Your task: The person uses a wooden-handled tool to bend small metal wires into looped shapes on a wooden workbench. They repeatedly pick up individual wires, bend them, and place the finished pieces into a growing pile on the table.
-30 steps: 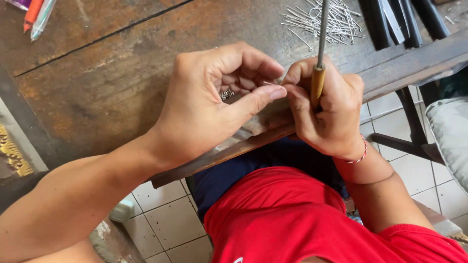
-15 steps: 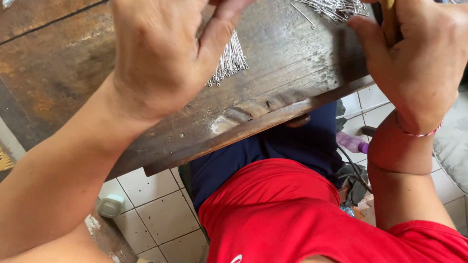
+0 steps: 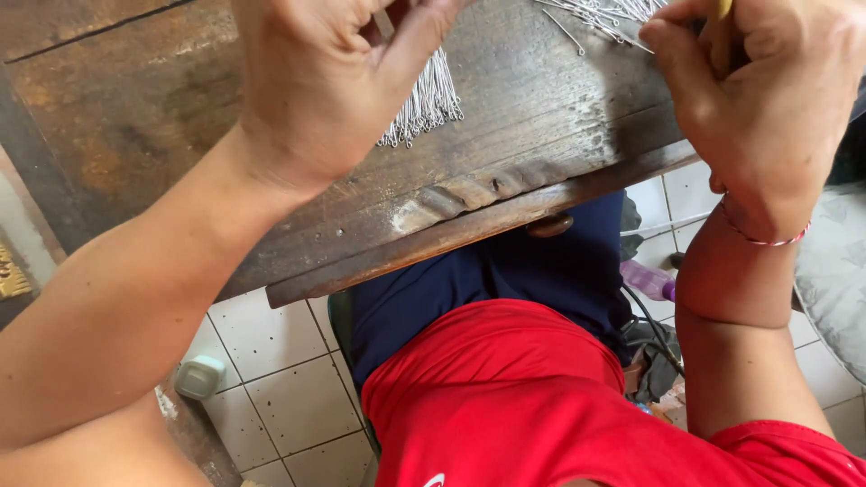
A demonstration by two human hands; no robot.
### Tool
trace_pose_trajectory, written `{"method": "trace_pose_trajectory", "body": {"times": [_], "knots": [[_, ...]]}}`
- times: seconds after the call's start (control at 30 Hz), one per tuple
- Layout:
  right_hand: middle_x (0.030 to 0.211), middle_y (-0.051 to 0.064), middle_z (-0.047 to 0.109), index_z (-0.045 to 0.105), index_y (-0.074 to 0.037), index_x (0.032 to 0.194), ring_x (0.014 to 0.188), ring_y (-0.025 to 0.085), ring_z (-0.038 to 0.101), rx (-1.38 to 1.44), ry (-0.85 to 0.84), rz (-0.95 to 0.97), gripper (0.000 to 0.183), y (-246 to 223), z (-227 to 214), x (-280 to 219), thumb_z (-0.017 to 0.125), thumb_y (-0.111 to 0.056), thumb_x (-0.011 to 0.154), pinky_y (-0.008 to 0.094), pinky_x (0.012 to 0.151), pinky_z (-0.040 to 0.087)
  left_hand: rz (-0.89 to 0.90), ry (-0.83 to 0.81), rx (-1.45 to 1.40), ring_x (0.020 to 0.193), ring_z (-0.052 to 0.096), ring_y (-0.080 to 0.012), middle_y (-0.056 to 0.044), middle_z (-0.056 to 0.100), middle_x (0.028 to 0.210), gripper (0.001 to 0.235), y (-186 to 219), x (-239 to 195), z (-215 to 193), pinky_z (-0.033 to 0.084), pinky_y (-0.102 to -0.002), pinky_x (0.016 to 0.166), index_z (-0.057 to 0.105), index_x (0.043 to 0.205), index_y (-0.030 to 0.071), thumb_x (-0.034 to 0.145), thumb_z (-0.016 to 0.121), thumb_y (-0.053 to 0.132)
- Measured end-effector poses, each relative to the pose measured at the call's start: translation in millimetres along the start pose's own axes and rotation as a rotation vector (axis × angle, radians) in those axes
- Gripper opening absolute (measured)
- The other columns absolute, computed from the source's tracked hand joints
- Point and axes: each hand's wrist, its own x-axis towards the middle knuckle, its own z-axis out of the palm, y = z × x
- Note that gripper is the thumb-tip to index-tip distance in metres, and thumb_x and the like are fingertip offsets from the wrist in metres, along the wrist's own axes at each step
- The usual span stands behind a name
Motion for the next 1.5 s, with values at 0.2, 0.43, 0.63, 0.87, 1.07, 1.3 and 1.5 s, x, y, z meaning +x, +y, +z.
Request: {"method": "trace_pose_trajectory", "body": {"times": [0.2, 0.43, 0.63, 0.87, 1.07, 1.3, 1.5], "knots": [[0.078, 0.008, 0.049, 0.078, 0.008, 0.115, 0.074, 0.018, 0.042, 0.242, 0.033, -0.036, 0.016, -24.8, 4.9, 6.2, 0.081, 0.008, 0.130, 0.036, 0.074, 0.034, -0.307, -0.023, -0.376, 0.069, 0.059, -0.0139, -0.007, 0.065, 0.081, 0.014, 33.6, 11.5, 12.8, 0.047, -0.027, 0.066, 0.073, 0.096, -0.003, 0.107, 0.079, 0.001], [0.090, 0.008, 0.057, 0.063, 0.005, 0.106, 0.080, 0.017, 0.045, 0.535, -0.017, -0.022, 0.019, -69.8, 13.5, 23.7, 0.064, -0.002, 0.123, 0.031, 0.077, 0.035, -0.276, -0.025, -0.387, 0.079, 0.072, -0.0130, -0.013, 0.081, 0.096, 0.009, 41.0, 22.9, 11.6, 0.053, -0.024, 0.065, 0.078, 0.104, -0.002, 0.102, 0.074, 0.005], [0.082, 0.007, 0.052, 0.066, 0.006, 0.109, 0.067, 0.015, 0.040, 0.475, -0.023, -0.075, 0.016, -76.8, 17.5, 25.4, 0.070, -0.002, 0.123, 0.030, 0.068, 0.033, -0.313, -0.078, -0.526, 0.072, 0.066, -0.0118, -0.010, 0.074, 0.082, 0.010, 36.6, 22.6, 17.0, 0.051, -0.024, 0.066, 0.077, 0.108, -0.003, 0.102, 0.074, 0.005], [0.072, 0.005, 0.047, 0.063, 0.003, 0.112, 0.061, 0.017, 0.038, 0.410, -0.030, -0.103, 0.014, -73.4, 22.5, 24.6, 0.071, -0.002, 0.121, 0.034, 0.065, 0.034, -0.434, -0.107, -0.673, 0.077, 0.076, -0.0133, -0.012, 0.079, 0.098, 0.011, 40.0, 24.8, 23.8, 0.062, -0.020, 0.071, 0.075, 0.109, -0.001, 0.101, 0.074, 0.006], [0.075, 0.005, 0.049, 0.066, 0.004, 0.113, 0.062, 0.018, 0.039, 0.413, -0.041, -0.140, 0.014, -72.4, 18.9, 23.6, 0.069, -0.005, 0.123, 0.034, 0.065, 0.034, -0.443, -0.134, -0.658, 0.091, 0.071, -0.0139, -0.010, 0.074, 0.103, 0.008, 46.0, 25.5, 21.9, 0.061, -0.023, 0.084, 0.072, 0.111, -0.001, 0.105, 0.067, 0.002], [0.076, 0.005, 0.045, 0.071, 0.003, 0.121, 0.067, 0.017, 0.039, 0.454, -0.045, -0.118, 0.013, -71.3, 19.4, 23.2, 0.072, -0.009, 0.123, 0.032, 0.068, 0.032, -0.538, -0.101, -0.723, 0.093, 0.075, -0.0119, -0.005, 0.074, 0.098, 0.020, 40.4, 23.4, 23.1, 0.065, -0.023, 0.085, 0.068, 0.108, 0.006, 0.107, 0.058, 0.023], [0.081, 0.007, 0.049, 0.073, 0.006, 0.119, 0.067, 0.017, 0.039, 0.467, -0.035, -0.139, 0.018, -67.3, 21.9, 21.1, 0.074, -0.012, 0.123, 0.033, 0.068, 0.030, -0.526, -0.088, -0.800, 0.097, 0.075, -0.0141, -0.006, 0.073, 0.103, 0.016, 40.9, 21.0, 26.4, 0.067, -0.025, 0.093, 0.066, 0.113, 0.004, 0.108, 0.059, 0.018]]}}
